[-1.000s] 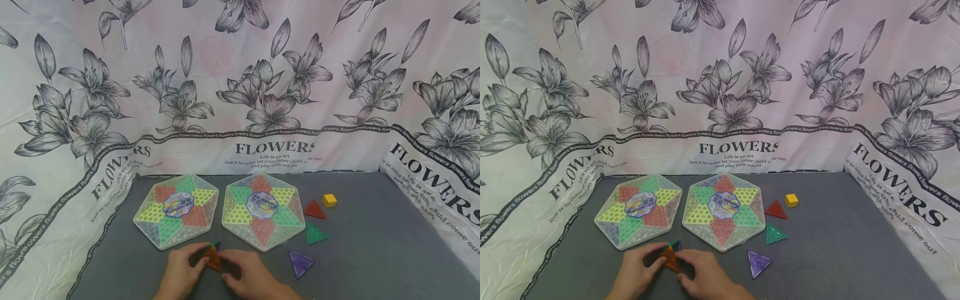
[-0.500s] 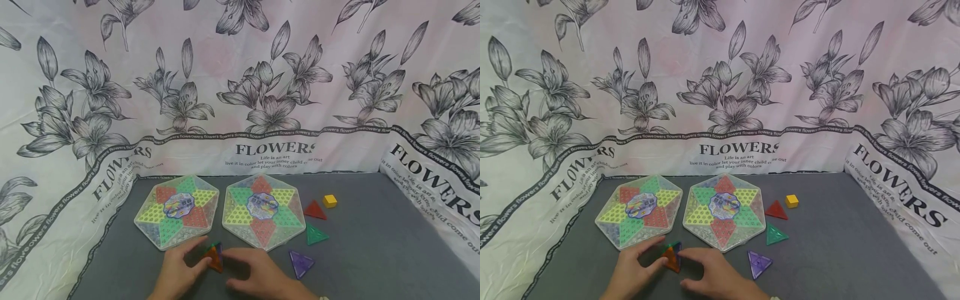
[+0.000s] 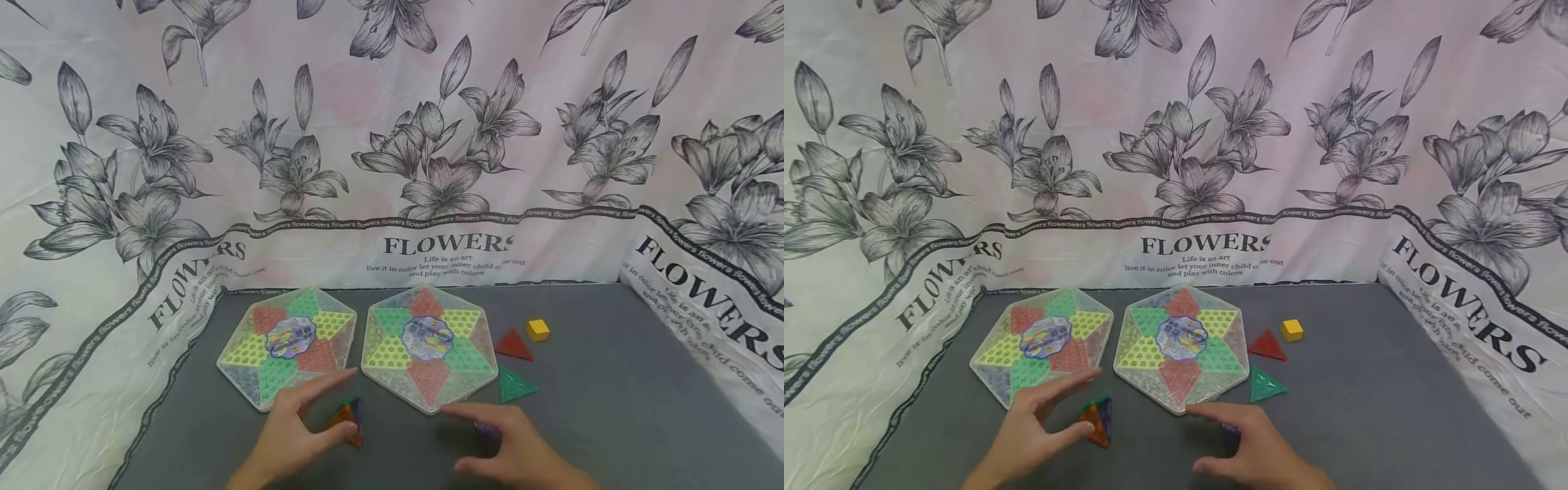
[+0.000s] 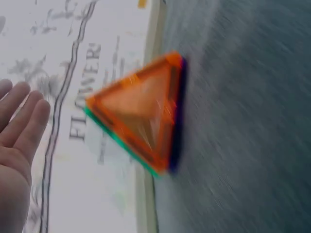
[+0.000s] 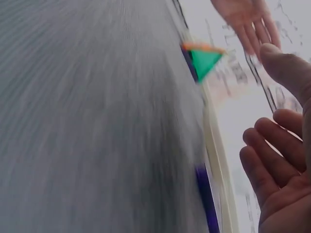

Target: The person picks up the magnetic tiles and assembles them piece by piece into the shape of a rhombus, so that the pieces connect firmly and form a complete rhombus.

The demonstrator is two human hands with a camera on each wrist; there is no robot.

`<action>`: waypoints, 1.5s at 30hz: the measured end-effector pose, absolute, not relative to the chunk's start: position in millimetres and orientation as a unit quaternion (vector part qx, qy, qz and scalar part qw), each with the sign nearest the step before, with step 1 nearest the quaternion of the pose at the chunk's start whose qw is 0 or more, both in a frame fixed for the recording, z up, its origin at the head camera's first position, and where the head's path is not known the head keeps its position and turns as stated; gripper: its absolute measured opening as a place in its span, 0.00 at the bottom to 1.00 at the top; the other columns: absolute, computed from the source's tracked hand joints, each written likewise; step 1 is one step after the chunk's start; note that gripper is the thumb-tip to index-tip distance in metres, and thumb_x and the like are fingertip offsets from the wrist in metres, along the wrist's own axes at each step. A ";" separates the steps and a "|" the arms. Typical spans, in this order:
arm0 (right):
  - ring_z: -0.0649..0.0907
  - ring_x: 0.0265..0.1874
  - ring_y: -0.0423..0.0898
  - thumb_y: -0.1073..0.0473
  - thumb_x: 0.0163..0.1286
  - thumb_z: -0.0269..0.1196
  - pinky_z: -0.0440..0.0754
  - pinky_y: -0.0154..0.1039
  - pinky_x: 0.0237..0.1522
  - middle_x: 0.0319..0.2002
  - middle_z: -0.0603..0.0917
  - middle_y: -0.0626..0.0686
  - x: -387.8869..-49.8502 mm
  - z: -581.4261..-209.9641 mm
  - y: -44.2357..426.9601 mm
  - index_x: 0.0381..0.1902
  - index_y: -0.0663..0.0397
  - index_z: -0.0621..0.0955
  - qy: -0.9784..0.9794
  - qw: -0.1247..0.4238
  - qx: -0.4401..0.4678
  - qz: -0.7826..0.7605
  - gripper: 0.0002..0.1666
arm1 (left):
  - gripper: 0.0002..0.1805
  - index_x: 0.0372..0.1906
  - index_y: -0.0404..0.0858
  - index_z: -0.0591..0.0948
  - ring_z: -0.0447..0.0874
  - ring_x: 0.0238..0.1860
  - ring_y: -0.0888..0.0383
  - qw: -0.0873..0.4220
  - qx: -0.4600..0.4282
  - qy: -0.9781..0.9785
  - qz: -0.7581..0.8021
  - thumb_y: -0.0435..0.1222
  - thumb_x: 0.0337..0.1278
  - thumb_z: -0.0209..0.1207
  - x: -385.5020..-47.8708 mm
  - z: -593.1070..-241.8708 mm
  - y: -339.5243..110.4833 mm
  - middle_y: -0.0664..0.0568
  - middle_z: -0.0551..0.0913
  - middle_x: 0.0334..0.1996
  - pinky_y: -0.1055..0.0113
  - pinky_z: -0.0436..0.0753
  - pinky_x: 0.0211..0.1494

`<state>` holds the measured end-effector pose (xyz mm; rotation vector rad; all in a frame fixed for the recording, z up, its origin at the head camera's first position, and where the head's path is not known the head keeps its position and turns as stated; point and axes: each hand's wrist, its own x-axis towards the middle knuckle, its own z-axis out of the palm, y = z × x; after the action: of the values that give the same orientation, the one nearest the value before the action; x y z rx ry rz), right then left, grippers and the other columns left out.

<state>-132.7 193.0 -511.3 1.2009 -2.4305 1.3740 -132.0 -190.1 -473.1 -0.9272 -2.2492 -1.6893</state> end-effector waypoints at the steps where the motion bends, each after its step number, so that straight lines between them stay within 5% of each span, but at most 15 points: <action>1: 0.88 0.62 0.42 0.54 0.60 0.85 0.87 0.34 0.60 0.65 0.90 0.51 -131.9 -511.3 200.7 0.73 0.50 0.83 -0.804 0.056 0.385 0.449 0.43 | 0.38 0.74 0.41 0.81 0.86 0.70 0.52 0.084 -0.324 -0.752 -0.569 0.23 0.56 0.77 -133.4 -471.1 -186.3 0.47 0.86 0.69 0.63 0.84 0.72; 4: 0.88 0.61 0.40 0.55 0.58 0.86 0.86 0.32 0.61 0.63 0.90 0.51 -129.1 -509.0 222.6 0.71 0.48 0.84 -0.822 0.068 0.351 0.444 0.43 | 0.38 0.73 0.40 0.82 0.86 0.69 0.55 0.072 -0.354 -0.749 -0.555 0.26 0.56 0.78 -136.8 -468.5 -172.6 0.47 0.87 0.68 0.63 0.84 0.72; 7: 0.87 0.62 0.37 0.56 0.58 0.86 0.83 0.27 0.62 0.62 0.91 0.49 -127.7 -507.6 241.3 0.69 0.46 0.85 -0.840 0.074 0.310 0.440 0.41 | 0.37 0.73 0.42 0.83 0.90 0.40 0.72 0.063 -0.377 -0.752 -0.538 0.31 0.56 0.80 -140.1 -469.4 -157.0 0.48 0.89 0.66 0.75 0.90 0.47; 10: 0.87 0.62 0.36 0.57 0.59 0.85 0.80 0.24 0.63 0.61 0.92 0.49 -129.6 -506.7 255.8 0.68 0.46 0.86 -0.848 0.083 0.281 0.443 0.38 | 0.36 0.73 0.44 0.83 0.89 0.38 0.73 0.063 -0.405 -0.751 -0.518 0.35 0.57 0.80 -143.6 -471.8 -140.4 0.50 0.89 0.65 0.72 0.91 0.45; 11: 0.88 0.61 0.36 0.58 0.59 0.85 0.79 0.22 0.63 0.61 0.92 0.49 -130.8 -506.8 259.9 0.67 0.47 0.86 -0.850 0.087 0.274 0.442 0.37 | 0.36 0.73 0.44 0.83 0.90 0.39 0.71 0.058 -0.413 -0.748 -0.516 0.35 0.58 0.80 -144.6 -472.6 -134.6 0.50 0.89 0.65 0.70 0.91 0.45; 14: 0.88 0.60 0.36 0.59 0.60 0.84 0.78 0.20 0.63 0.60 0.92 0.49 -134.6 -506.3 269.4 0.66 0.47 0.87 -0.855 0.094 0.252 0.444 0.36 | 0.37 0.73 0.44 0.82 0.89 0.66 0.55 0.061 -0.437 -0.748 -0.496 0.37 0.58 0.80 -147.5 -474.5 -115.1 0.51 0.88 0.67 0.58 0.87 0.69; 25: 0.86 0.61 0.31 0.50 0.59 0.85 0.79 0.22 0.62 0.60 0.92 0.41 -161.3 -505.2 279.9 0.65 0.41 0.88 -0.895 0.091 0.189 0.394 0.35 | 0.35 0.72 0.46 0.83 0.85 0.68 0.62 -0.031 -0.436 -0.750 -0.497 0.42 0.61 0.80 -149.3 -480.6 -53.1 0.54 0.87 0.68 0.65 0.82 0.72; 34: 0.87 0.60 0.38 0.41 0.57 0.85 0.86 0.35 0.60 0.60 0.91 0.38 -183.1 -514.0 277.3 0.67 0.38 0.88 -0.914 0.087 0.179 0.355 0.39 | 0.32 0.68 0.40 0.86 0.85 0.65 0.65 -0.039 -0.406 -0.784 -0.468 0.44 0.60 0.80 -155.9 -490.3 -15.9 0.53 0.90 0.64 0.72 0.81 0.69; 45: 0.87 0.62 0.47 0.36 0.55 0.85 0.86 0.49 0.63 0.62 0.90 0.39 -192.5 -516.8 273.3 0.70 0.37 0.85 -0.930 0.051 0.174 0.321 0.46 | 0.32 0.64 0.41 0.88 0.84 0.50 0.77 -0.030 -0.420 -0.839 -0.346 0.43 0.53 0.83 -158.3 -500.6 1.4 0.59 0.93 0.52 0.86 0.79 0.55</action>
<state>-192.5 273.3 -516.8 0.5285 -2.8303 0.9765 -158.3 1.4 -500.6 -1.3439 -2.6871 -1.1078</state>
